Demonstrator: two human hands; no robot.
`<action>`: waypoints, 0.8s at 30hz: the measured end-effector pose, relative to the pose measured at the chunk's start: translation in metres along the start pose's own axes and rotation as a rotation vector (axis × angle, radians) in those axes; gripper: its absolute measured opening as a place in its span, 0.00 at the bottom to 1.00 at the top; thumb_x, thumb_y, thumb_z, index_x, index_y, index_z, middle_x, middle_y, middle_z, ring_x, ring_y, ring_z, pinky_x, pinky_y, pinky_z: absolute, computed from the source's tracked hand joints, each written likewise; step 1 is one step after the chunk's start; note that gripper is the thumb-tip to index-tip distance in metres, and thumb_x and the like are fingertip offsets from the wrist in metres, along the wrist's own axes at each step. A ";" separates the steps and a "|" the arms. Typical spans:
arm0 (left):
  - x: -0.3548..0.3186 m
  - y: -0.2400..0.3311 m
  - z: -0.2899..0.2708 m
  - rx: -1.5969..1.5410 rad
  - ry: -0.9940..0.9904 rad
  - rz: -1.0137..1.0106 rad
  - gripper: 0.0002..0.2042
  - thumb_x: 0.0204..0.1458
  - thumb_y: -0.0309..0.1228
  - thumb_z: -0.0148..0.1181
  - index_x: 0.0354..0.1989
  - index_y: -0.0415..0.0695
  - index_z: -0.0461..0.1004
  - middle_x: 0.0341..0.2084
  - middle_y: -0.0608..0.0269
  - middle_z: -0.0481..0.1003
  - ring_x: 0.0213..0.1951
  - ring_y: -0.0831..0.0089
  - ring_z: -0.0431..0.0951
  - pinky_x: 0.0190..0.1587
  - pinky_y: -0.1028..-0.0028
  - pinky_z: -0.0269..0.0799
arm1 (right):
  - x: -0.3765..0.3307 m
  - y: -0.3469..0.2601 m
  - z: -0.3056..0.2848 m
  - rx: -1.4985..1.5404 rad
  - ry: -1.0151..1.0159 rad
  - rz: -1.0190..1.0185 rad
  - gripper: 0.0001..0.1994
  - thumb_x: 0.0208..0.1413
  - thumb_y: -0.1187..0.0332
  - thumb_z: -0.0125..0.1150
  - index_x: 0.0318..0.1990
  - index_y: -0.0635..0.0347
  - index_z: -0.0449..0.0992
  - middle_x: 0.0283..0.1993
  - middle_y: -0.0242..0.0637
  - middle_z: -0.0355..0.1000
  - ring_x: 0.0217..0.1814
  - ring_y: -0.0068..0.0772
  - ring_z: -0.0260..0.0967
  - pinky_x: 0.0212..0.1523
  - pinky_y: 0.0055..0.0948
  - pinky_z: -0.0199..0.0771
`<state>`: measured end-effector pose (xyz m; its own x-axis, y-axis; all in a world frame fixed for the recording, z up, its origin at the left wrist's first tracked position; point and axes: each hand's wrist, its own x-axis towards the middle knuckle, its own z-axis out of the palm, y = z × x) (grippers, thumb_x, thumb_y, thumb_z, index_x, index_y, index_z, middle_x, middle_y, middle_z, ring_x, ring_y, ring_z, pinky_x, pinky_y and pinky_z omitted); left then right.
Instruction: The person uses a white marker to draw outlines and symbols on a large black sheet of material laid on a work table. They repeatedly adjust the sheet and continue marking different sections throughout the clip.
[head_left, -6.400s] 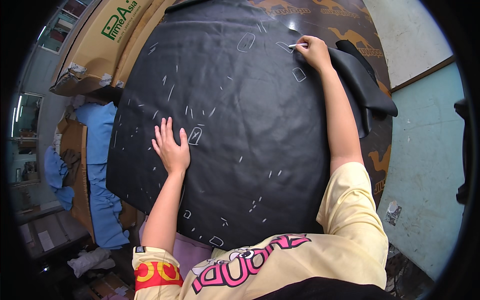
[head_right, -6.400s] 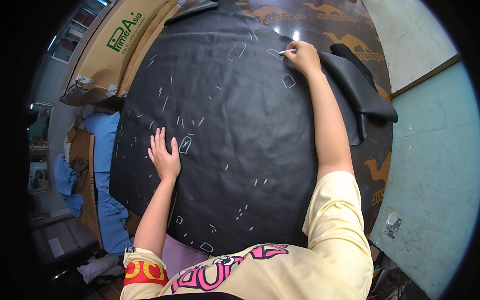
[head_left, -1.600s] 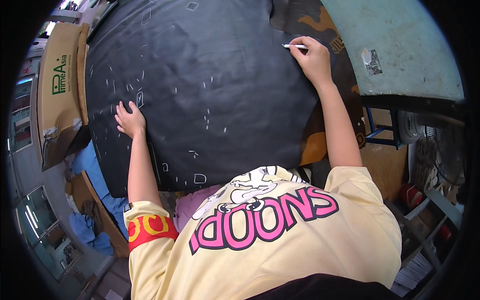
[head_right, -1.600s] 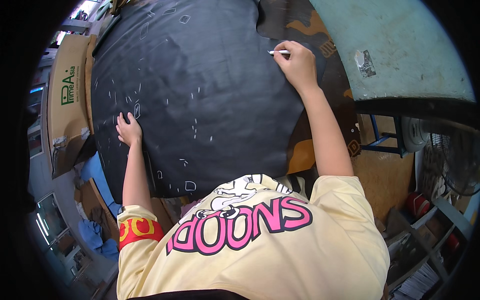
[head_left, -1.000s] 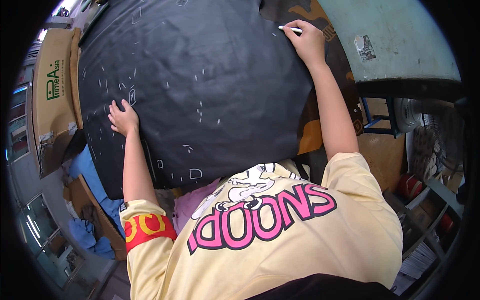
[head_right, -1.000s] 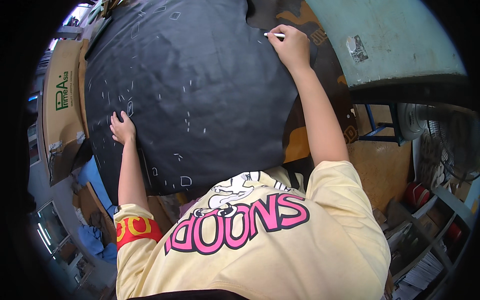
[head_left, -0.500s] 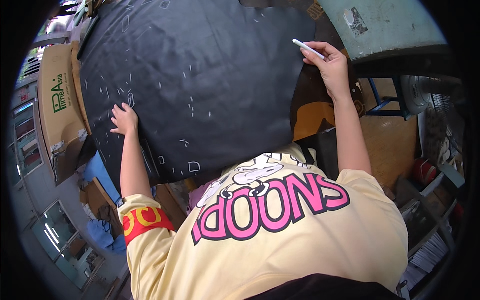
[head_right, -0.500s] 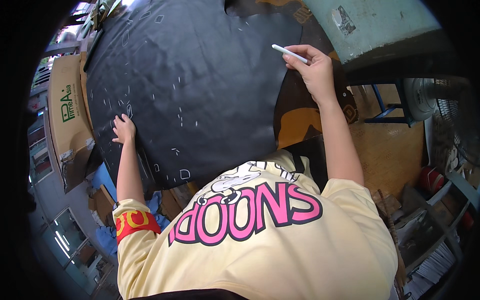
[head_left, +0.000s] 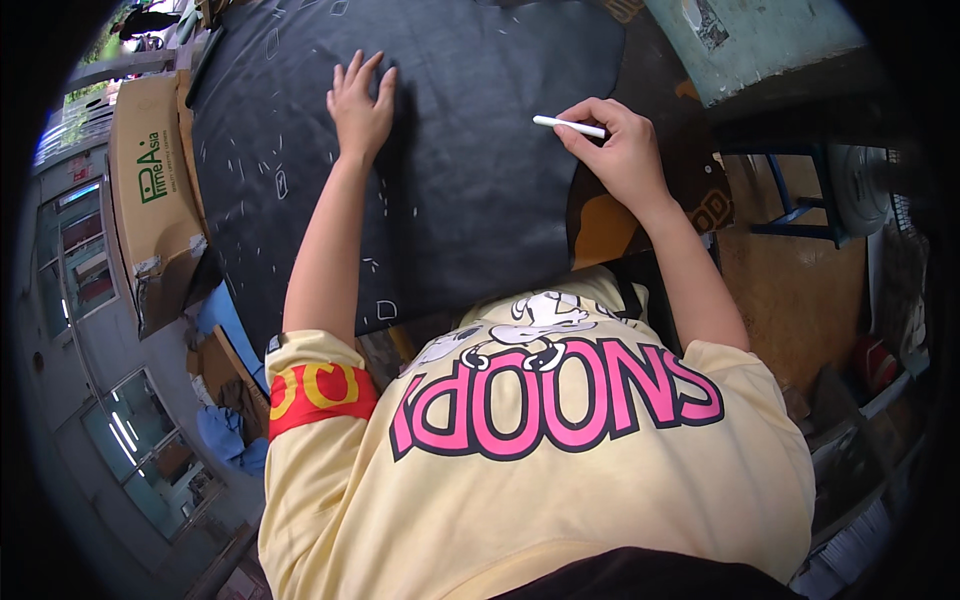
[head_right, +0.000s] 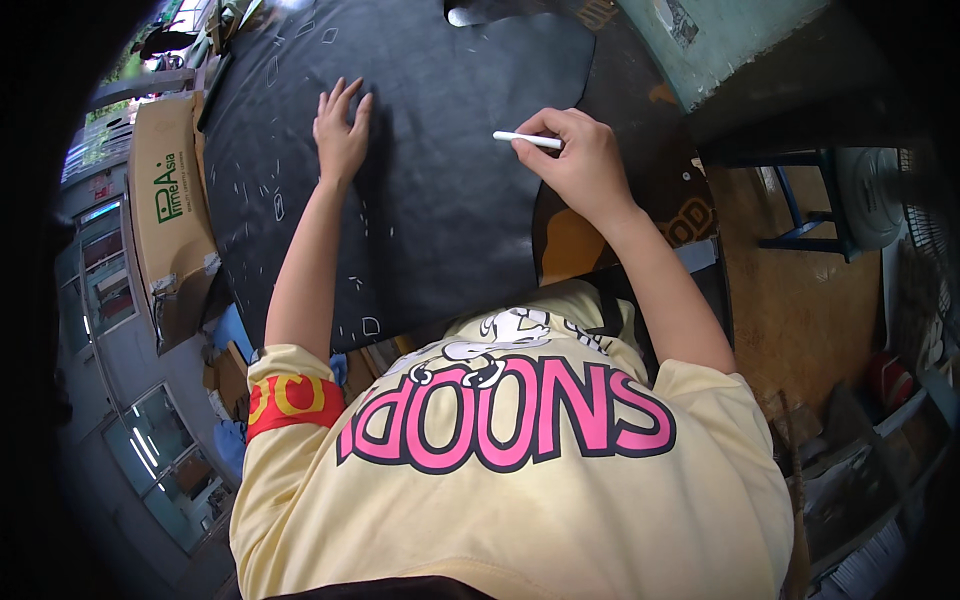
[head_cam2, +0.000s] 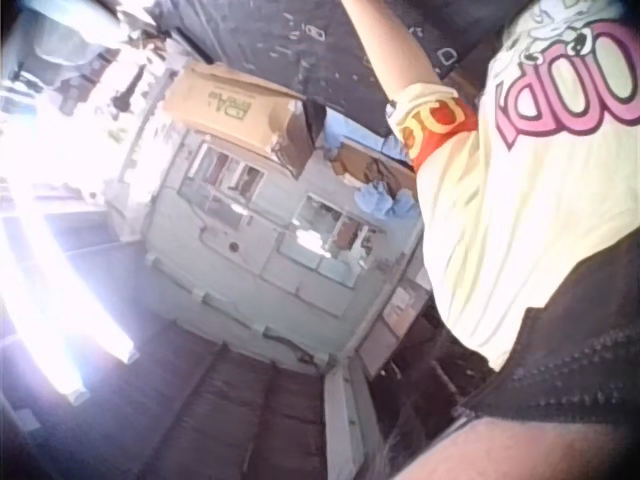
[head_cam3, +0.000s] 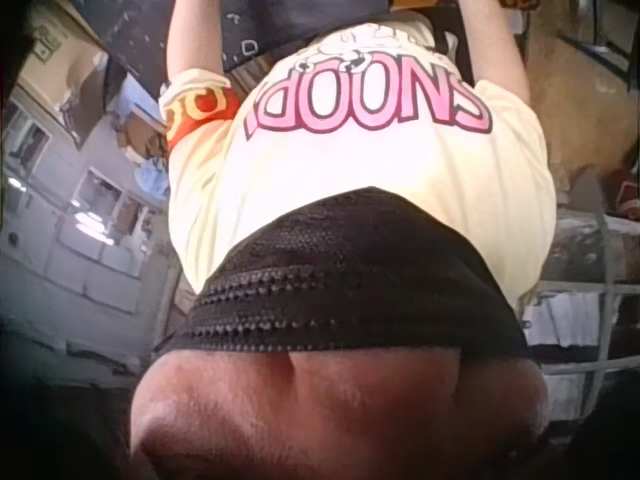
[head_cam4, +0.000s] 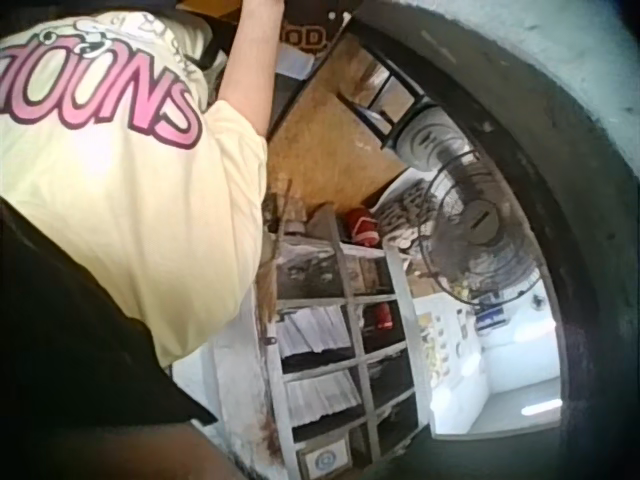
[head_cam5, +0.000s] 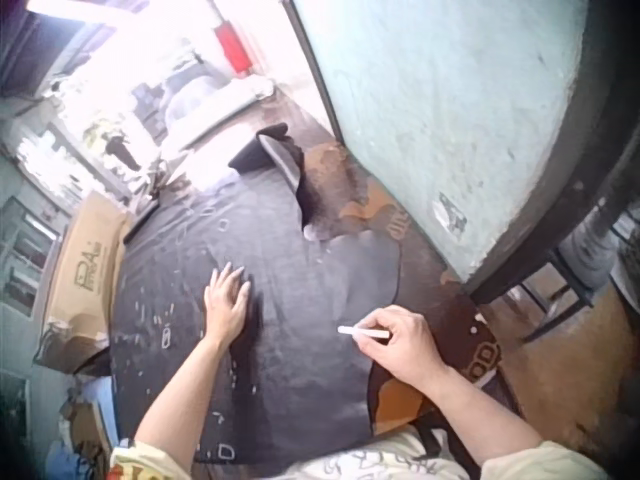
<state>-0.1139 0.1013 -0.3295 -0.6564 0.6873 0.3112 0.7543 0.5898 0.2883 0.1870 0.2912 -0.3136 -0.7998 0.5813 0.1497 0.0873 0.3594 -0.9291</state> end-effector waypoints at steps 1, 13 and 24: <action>0.008 0.011 0.010 0.002 -0.037 -0.007 0.23 0.62 0.50 0.53 0.63 0.56 0.71 0.68 0.57 0.63 0.72 0.47 0.51 0.70 0.42 0.40 | 0.002 -0.001 0.001 -0.067 -0.011 -0.038 0.08 0.55 0.69 0.69 0.39 0.62 0.82 0.30 0.29 0.76 0.31 0.18 0.71 0.34 0.19 0.69; 0.009 0.043 0.035 0.089 -0.069 -0.172 0.29 0.62 0.54 0.48 0.69 0.56 0.64 0.71 0.61 0.58 0.74 0.53 0.49 0.72 0.46 0.37 | 0.115 0.036 -0.039 -0.021 0.165 -0.007 0.10 0.55 0.64 0.69 0.39 0.60 0.83 0.30 0.31 0.79 0.33 0.21 0.75 0.36 0.22 0.72; 0.009 0.044 0.034 0.075 -0.039 -0.167 0.28 0.61 0.52 0.51 0.67 0.55 0.65 0.70 0.61 0.60 0.73 0.53 0.51 0.72 0.46 0.38 | 0.121 0.050 -0.016 -0.273 0.138 -0.100 0.10 0.49 0.62 0.65 0.31 0.60 0.79 0.28 0.40 0.77 0.30 0.40 0.76 0.33 0.35 0.73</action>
<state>-0.0855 0.1477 -0.3444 -0.7724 0.5926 0.2287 0.6351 0.7259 0.2641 0.1043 0.3915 -0.3369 -0.7261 0.6199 0.2975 0.1830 0.5913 -0.7854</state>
